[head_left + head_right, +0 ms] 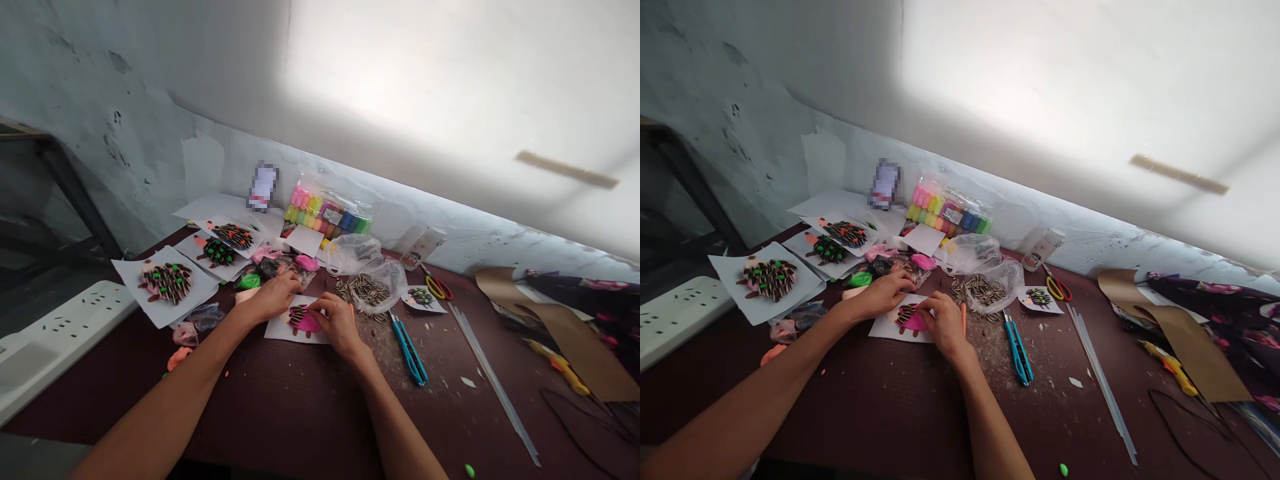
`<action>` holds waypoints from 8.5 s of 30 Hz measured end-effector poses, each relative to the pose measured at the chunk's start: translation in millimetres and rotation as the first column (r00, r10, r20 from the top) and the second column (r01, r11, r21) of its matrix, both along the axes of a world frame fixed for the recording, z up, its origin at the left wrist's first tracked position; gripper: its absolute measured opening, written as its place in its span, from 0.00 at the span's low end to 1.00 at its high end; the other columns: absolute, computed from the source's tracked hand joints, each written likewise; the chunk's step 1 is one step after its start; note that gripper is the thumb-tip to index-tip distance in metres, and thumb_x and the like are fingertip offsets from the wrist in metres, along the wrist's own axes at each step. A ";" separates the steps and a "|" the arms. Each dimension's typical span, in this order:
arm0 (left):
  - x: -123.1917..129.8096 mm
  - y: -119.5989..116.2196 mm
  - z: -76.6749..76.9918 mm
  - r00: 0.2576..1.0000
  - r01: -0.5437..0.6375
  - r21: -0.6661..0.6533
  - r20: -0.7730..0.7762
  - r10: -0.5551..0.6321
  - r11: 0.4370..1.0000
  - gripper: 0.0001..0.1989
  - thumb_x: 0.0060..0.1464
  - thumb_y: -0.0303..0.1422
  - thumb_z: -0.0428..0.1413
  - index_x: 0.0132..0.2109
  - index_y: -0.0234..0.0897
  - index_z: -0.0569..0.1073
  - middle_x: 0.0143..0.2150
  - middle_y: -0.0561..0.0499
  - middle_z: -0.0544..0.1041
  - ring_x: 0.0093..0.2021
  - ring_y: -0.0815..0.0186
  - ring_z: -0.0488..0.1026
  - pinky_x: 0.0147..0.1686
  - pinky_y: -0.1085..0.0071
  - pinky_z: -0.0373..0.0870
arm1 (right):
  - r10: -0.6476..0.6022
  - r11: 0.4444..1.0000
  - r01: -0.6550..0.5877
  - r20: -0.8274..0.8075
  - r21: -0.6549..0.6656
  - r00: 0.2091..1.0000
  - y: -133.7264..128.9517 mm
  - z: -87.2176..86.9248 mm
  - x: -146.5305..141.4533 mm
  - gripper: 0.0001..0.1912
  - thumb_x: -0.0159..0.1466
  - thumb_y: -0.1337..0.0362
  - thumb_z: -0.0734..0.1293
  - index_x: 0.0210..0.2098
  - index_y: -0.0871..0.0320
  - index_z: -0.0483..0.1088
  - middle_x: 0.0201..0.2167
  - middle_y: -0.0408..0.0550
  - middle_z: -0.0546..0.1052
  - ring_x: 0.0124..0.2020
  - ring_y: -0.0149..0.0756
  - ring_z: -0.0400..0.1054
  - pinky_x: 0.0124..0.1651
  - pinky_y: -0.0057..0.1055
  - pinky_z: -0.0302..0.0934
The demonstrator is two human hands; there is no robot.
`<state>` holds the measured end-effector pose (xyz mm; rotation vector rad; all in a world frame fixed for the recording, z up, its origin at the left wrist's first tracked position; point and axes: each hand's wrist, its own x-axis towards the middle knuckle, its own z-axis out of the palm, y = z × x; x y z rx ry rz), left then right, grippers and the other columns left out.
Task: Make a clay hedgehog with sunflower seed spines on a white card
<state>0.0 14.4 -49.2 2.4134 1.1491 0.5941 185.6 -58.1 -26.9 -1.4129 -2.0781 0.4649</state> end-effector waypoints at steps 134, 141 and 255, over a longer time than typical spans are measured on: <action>0.8 -5.3 18.4 0.996 0.000 -0.118 -0.086 -0.010 0.993 0.14 0.50 0.21 0.51 0.36 0.37 0.80 0.35 0.48 0.79 0.37 0.63 0.73 0.38 0.72 0.66 | -0.080 0.995 0.077 0.050 0.059 0.996 -19.4 -2.8 -4.0 0.09 0.66 0.67 0.64 0.37 0.54 0.78 0.34 0.46 0.76 0.39 0.34 0.68 0.45 0.29 0.57; 0.5 -4.9 18.0 0.997 0.005 -0.114 -0.080 -0.014 0.993 0.14 0.49 0.21 0.51 0.36 0.37 0.80 0.35 0.48 0.78 0.37 0.64 0.73 0.39 0.72 0.66 | -0.081 0.995 0.076 0.089 0.060 0.993 -18.0 -1.8 -4.9 0.09 0.66 0.69 0.65 0.36 0.54 0.78 0.33 0.46 0.76 0.39 0.34 0.68 0.45 0.28 0.57; -1.4 -2.5 13.1 0.998 0.020 -0.101 -0.058 -0.026 0.995 0.12 0.50 0.22 0.51 0.37 0.36 0.79 0.35 0.49 0.79 0.36 0.64 0.73 0.37 0.73 0.65 | -0.141 0.982 0.152 0.101 -0.116 0.985 -25.5 11.9 -3.8 0.07 0.64 0.70 0.66 0.32 0.56 0.75 0.36 0.45 0.76 0.39 0.37 0.69 0.62 0.50 0.43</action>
